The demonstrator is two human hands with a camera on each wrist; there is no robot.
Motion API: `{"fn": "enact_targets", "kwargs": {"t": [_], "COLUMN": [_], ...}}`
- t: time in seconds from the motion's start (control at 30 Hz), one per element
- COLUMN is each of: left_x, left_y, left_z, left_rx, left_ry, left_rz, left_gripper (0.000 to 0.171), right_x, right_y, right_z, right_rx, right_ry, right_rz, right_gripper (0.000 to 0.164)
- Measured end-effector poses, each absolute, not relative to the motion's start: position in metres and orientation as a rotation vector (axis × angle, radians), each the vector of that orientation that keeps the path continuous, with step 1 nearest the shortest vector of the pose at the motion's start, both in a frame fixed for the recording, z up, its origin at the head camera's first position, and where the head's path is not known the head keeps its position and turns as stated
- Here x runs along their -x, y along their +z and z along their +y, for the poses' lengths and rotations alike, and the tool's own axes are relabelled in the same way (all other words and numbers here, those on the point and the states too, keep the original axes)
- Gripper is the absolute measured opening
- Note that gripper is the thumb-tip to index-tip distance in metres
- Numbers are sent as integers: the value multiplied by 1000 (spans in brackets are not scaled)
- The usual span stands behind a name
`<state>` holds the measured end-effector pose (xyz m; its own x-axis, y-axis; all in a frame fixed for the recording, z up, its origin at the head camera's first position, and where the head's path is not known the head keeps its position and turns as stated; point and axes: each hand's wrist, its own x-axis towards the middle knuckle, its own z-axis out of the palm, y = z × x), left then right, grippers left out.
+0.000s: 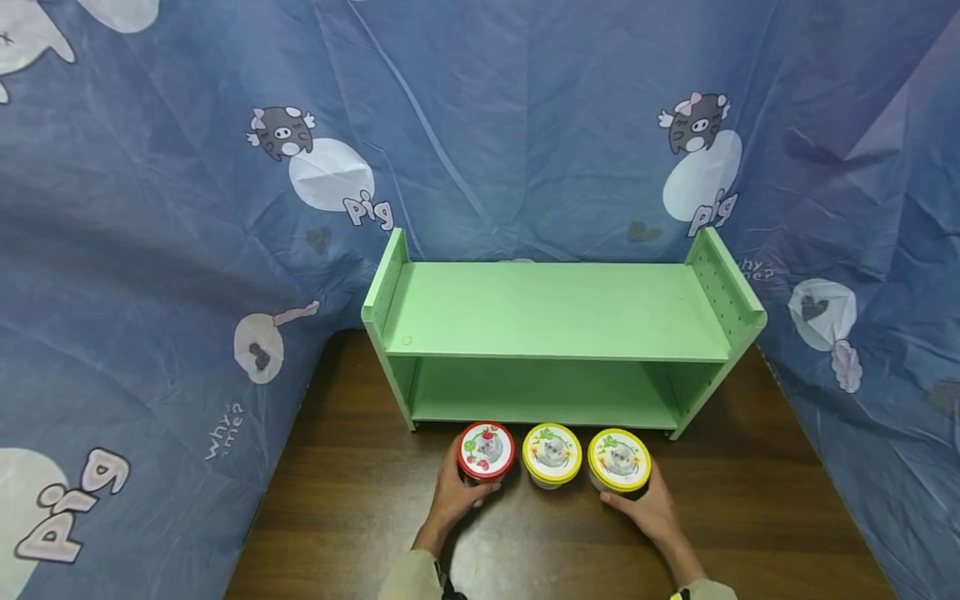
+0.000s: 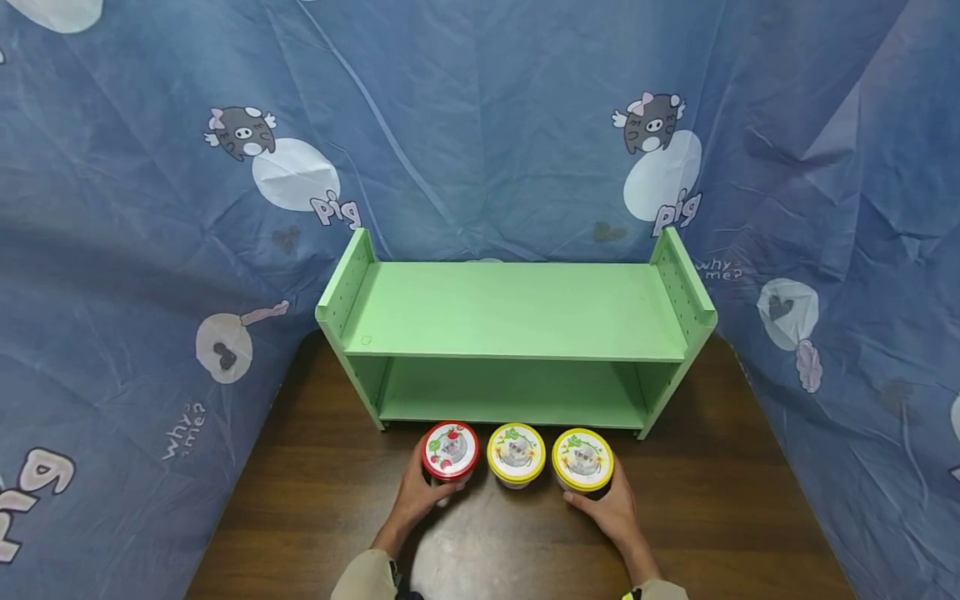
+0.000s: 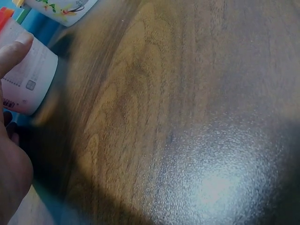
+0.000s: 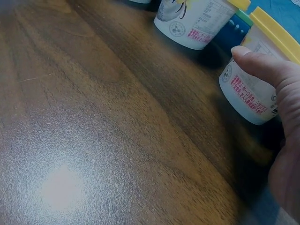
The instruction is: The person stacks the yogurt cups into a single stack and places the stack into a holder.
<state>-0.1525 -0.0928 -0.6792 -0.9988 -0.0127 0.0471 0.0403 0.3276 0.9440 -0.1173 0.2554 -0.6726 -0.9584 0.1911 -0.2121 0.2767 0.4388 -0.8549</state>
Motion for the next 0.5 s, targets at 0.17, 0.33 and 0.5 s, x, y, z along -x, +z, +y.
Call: {"fn": "enact_targets", "kwargs": {"t": [0.17,0.33,0.5], "left_x": [153,156,157], "left_y": [-680,-685,-687], "left_z": [-91,-90,-88], "left_rx": [16,17,5], "left_ry": [-1809,-1816,-1821], "left_rz": [-2504,-2475,-2456], "left_gripper": [112,111,111], "right_x": [118,120,120], "right_y": [-673,-675,-675], "right_z": [251,246,245], "right_rx": [-389,-394,-434], "right_ry": [-1645,-1700,-1691], "right_rz": [2612,2644,2642], "right_gripper": [112,106,104]}}
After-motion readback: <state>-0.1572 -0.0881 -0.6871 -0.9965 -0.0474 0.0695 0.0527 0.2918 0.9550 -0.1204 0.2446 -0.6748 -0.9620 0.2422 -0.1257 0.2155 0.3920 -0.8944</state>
